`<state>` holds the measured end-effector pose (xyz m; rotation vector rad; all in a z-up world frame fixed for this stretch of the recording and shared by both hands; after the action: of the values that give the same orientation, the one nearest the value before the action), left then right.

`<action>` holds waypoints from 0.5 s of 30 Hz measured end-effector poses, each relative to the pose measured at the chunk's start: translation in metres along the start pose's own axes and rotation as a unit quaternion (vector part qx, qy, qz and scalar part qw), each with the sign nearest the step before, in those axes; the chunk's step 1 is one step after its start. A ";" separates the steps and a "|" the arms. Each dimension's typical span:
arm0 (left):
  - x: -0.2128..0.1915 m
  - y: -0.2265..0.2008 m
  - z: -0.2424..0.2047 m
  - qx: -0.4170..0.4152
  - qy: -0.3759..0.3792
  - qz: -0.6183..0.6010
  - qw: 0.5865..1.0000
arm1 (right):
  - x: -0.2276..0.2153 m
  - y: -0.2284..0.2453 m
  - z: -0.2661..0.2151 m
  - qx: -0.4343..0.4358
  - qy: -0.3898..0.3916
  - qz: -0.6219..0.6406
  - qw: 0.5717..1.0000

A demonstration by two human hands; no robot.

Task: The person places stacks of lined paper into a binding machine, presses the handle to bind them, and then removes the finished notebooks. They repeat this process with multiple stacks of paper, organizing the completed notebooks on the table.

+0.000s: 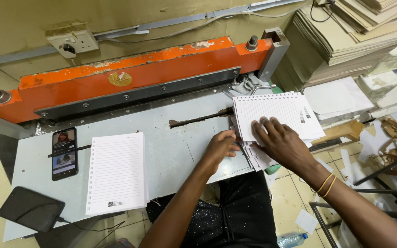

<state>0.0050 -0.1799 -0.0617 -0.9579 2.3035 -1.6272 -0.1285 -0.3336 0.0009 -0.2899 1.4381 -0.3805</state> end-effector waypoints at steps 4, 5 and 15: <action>0.011 0.001 0.017 0.024 -0.023 0.083 0.996 | 0.017 0.004 -0.004 -0.050 -0.047 -0.067 0.995; 0.011 0.004 0.019 0.036 -0.035 0.097 0.994 | 0.022 0.004 -0.004 -0.066 -0.076 -0.097 0.990; 0.017 -0.037 0.011 0.022 -0.028 0.017 0.999 | 0.056 -0.017 0.002 -0.057 -0.157 -0.025 0.986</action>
<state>0.0117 -0.2059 -0.0292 -0.9380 2.2259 -1.6101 -0.1228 -0.3725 -0.0429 -0.4578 1.1457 -0.2789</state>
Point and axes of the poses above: each hand's wrist, its own z-axis towards the middle knuckle, its own x-axis out of the palm, y = z × x, the point moved 3 cm from there along z, towards the middle knuckle
